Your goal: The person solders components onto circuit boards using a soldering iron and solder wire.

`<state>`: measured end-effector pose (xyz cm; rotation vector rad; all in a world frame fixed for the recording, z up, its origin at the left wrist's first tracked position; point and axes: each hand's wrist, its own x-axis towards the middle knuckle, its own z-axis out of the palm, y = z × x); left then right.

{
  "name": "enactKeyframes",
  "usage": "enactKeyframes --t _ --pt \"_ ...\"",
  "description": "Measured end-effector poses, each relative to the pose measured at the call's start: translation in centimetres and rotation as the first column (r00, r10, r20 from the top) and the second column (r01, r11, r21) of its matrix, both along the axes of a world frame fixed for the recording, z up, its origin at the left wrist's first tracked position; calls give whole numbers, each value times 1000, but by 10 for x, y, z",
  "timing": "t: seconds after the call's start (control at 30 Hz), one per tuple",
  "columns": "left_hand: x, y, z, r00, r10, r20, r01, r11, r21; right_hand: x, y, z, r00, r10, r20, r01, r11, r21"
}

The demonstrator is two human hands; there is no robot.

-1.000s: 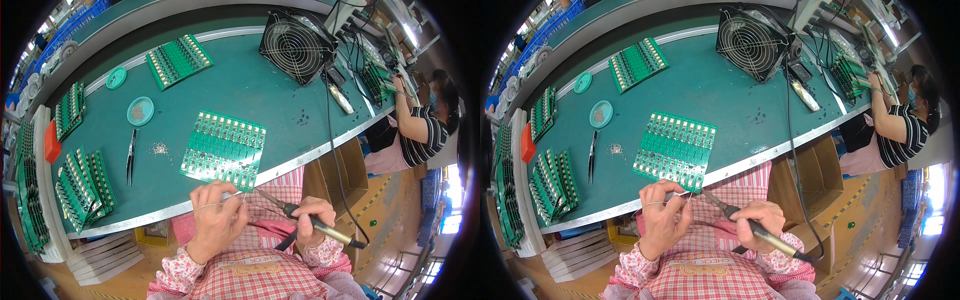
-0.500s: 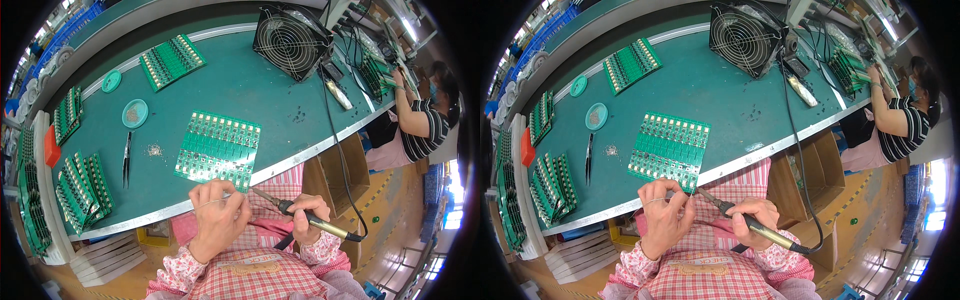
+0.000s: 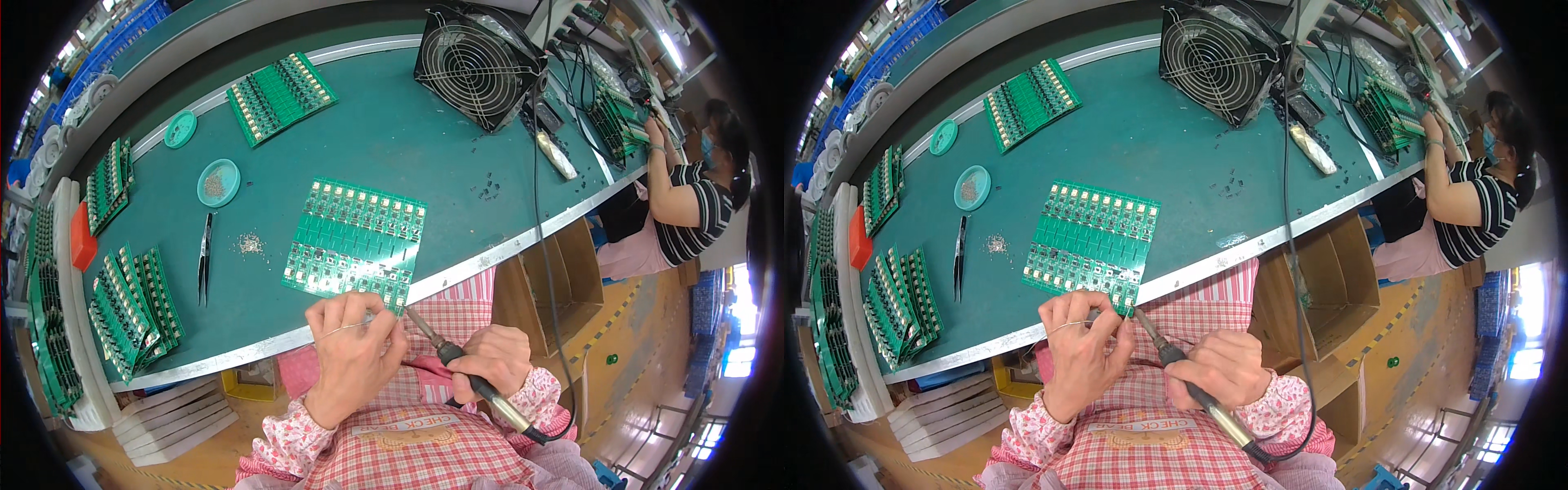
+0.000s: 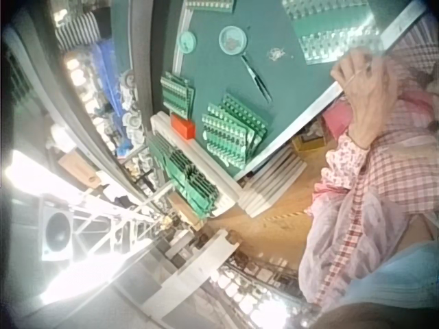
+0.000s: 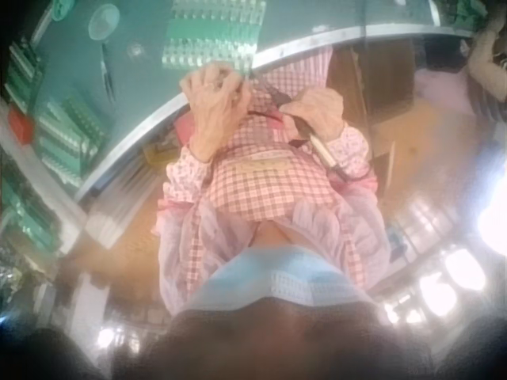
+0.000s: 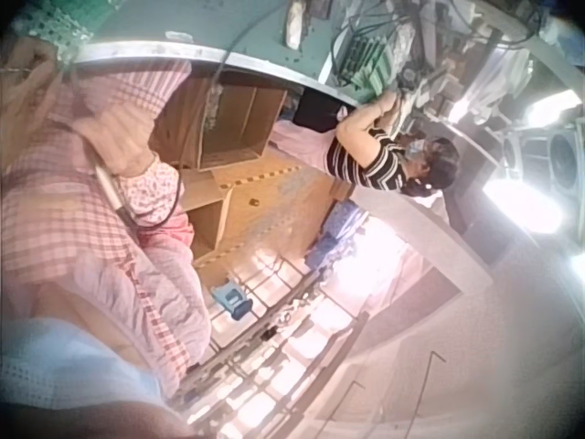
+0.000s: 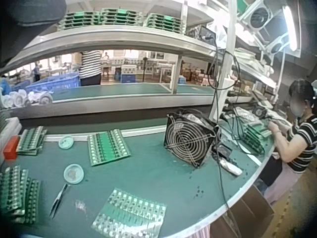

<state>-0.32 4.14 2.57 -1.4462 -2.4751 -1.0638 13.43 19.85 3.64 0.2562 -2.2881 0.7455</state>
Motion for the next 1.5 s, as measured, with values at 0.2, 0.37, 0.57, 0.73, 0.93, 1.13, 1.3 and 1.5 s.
enactKeyframes --t 0.2,0.37,0.57,0.73,0.93,1.13,1.3,1.5 --pt "0 -2 -2 1000 -14 -10 14 1000 27 2 5 3 996 39 76 -38 999 -15" --pt "0 -2 -3 1000 -7 0 7 999 49 4 14 -3 998 59 -30 -64 976 -210" --pt "5 6 -9 990 140 -2 -139 985 103 18 4 -12 967 -230 108 249 773 -584" --pt "-4 -5 -3 997 70 -35 -68 996 66 10 -3 -17 932 -342 119 339 711 -616" --pt "-28 -41 8 997 -74 -24 73 997 -18 -1 0 -24 947 -322 -2 275 812 -515" --pt "-1 -59 22 995 -69 -69 65 996 -54 -2 -11 -19 977 -213 28 215 967 -139" --pt "28 -58 21 974 -185 -129 180 983 -45 -6 -20 -20 988 63 139 -53 996 -74" --pt "1 -71 17 981 -115 -154 88 981 -171 -8 -14 -31 992 65 112 -60 997 -43"
